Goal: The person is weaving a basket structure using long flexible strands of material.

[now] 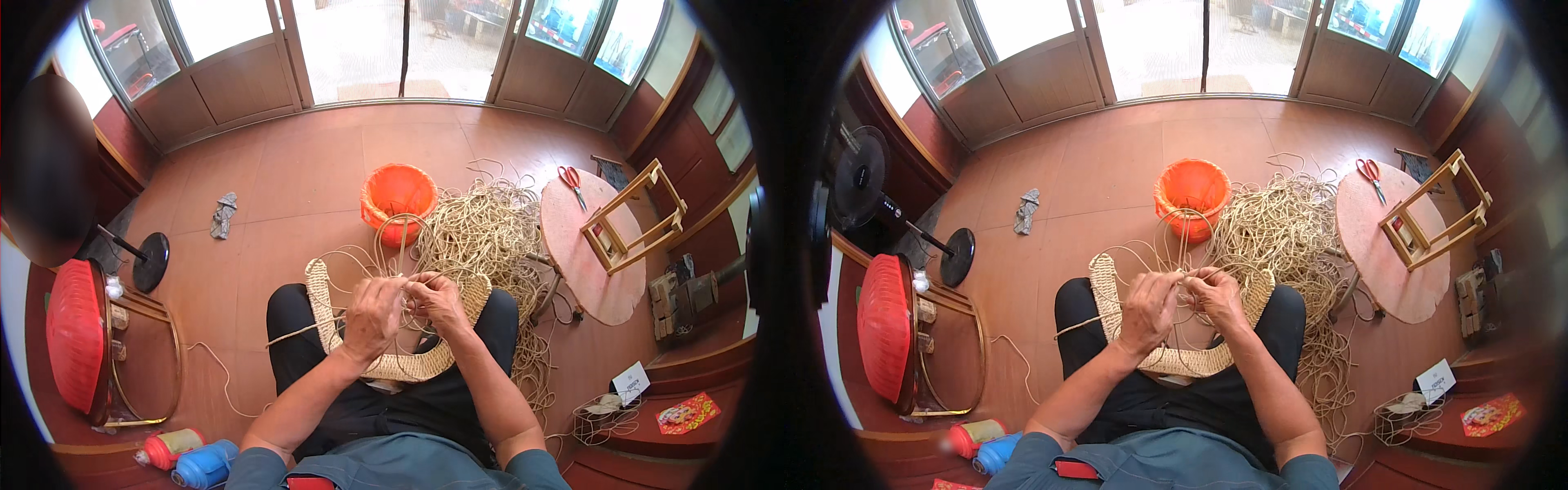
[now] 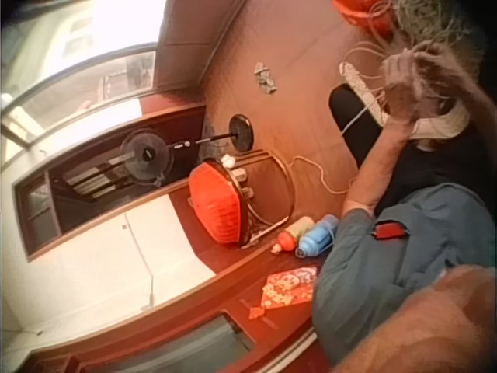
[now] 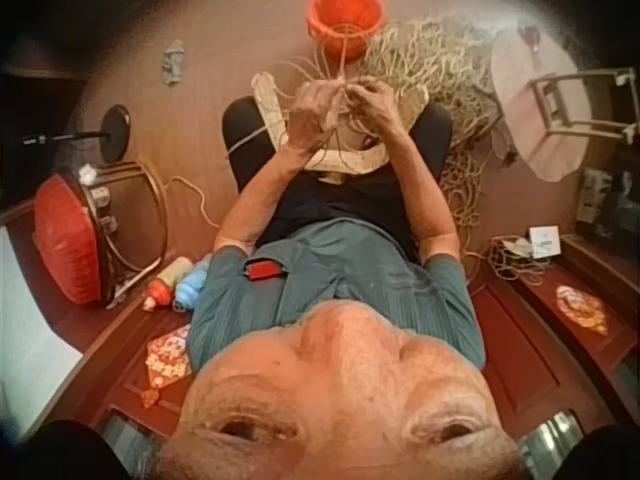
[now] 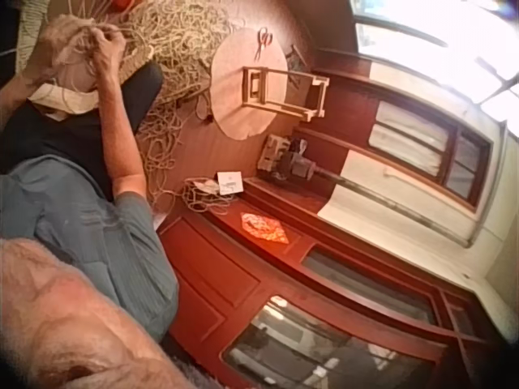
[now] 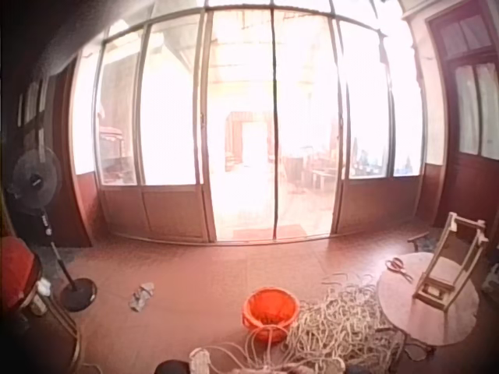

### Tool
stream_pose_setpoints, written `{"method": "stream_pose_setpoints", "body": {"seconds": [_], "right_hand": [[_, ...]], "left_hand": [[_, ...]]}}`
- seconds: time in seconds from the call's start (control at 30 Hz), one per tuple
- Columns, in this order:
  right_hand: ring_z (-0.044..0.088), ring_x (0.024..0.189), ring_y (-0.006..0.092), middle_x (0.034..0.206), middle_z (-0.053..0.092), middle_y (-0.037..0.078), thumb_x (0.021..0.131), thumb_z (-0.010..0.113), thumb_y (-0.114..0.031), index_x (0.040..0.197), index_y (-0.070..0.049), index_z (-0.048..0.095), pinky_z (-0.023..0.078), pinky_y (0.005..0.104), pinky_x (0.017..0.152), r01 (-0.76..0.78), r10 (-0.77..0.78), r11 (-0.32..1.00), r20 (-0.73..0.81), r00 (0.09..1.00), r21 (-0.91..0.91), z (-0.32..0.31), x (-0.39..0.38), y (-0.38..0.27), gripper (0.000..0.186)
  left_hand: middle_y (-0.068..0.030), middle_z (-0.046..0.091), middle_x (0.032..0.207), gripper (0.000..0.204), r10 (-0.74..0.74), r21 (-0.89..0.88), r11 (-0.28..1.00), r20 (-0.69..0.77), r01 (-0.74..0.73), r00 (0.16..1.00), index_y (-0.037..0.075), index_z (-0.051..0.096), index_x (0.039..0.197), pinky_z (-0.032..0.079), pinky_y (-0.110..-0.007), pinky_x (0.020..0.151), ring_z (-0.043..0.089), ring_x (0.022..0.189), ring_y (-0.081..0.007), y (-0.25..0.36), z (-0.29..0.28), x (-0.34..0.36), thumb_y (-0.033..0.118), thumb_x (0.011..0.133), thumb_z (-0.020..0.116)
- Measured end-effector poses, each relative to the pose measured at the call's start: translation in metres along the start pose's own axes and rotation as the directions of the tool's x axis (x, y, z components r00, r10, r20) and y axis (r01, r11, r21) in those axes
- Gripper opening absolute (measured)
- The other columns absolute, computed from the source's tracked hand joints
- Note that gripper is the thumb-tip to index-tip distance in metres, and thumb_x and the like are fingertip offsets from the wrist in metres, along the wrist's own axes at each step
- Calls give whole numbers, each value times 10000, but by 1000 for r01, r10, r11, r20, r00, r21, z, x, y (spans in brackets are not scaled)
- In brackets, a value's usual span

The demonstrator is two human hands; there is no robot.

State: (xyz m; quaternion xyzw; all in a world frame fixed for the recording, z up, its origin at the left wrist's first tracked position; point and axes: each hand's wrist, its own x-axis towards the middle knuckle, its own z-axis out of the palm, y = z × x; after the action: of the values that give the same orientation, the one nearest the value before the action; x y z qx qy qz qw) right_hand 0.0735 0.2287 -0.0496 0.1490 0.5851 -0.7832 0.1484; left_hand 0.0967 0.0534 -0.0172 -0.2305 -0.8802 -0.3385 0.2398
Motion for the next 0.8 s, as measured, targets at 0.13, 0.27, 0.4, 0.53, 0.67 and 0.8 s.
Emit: {"method": "stream_pose_setpoints", "body": {"seconds": [0.13,0.27,0.4,0.53,0.67,0.8], "right_hand": [[675,699,83,921,718,-3,1021,767,-201,1140,-61,718,570,224,613,-13,14,1000,31,999,-28,-2,-3,-6,190],[666,713,77,919,710,1,1033,758,-256,1151,-54,722,551,217,633,-39,45,996,63,997,-83,-5,-4,-9,236],[663,718,79,894,705,5,1045,743,-284,1115,-41,731,536,228,626,-33,42,990,60,997,-138,-5,-6,-6,253],[659,720,95,867,706,16,1080,703,-340,1055,-17,744,524,254,635,30,-10,962,75,997,-273,-6,-8,-4,326],[650,713,99,850,709,20,1104,681,-373,1063,-4,757,528,261,655,2,21,974,97,995,-228,-9,-5,1,379],[607,659,83,777,683,26,1098,700,-315,961,25,743,476,261,575,18,-3,987,95,996,-157,-7,-10,-2,369]], "left_hand": [[-125,692,1059,359,-146,-75,987,-3,145,989,88,683,1289,534,-452,850,674,959,-330,14,-3,-30,17,938,712],[-189,708,1176,439,-284,-294,909,86,297,955,46,631,1388,582,-454,920,719,1057,-387,28,-2,-43,-27,958,673],[-201,670,1394,643,-442,-459,760,155,460,884,57,453,1612,615,-365,929,731,1104,-264,25,14,-47,-44,1001,629],[-232,635,1453,718,-403,-492,763,143,418,904,69,360,1675,603,-384,952,735,1085,-279,23,21,-46,-37,1013,618],[-230,646,1416,725,-495,-622,619,165,480,853,78,357,1681,599,-360,926,733,1023,-240,19,40,-46,-30,1015,621],[-187,672,1333,731,-546,-590,572,245,570,801,66,342,1678,605,-325,828,725,900,-167,18,44,-37,-31,1017,640]]}}
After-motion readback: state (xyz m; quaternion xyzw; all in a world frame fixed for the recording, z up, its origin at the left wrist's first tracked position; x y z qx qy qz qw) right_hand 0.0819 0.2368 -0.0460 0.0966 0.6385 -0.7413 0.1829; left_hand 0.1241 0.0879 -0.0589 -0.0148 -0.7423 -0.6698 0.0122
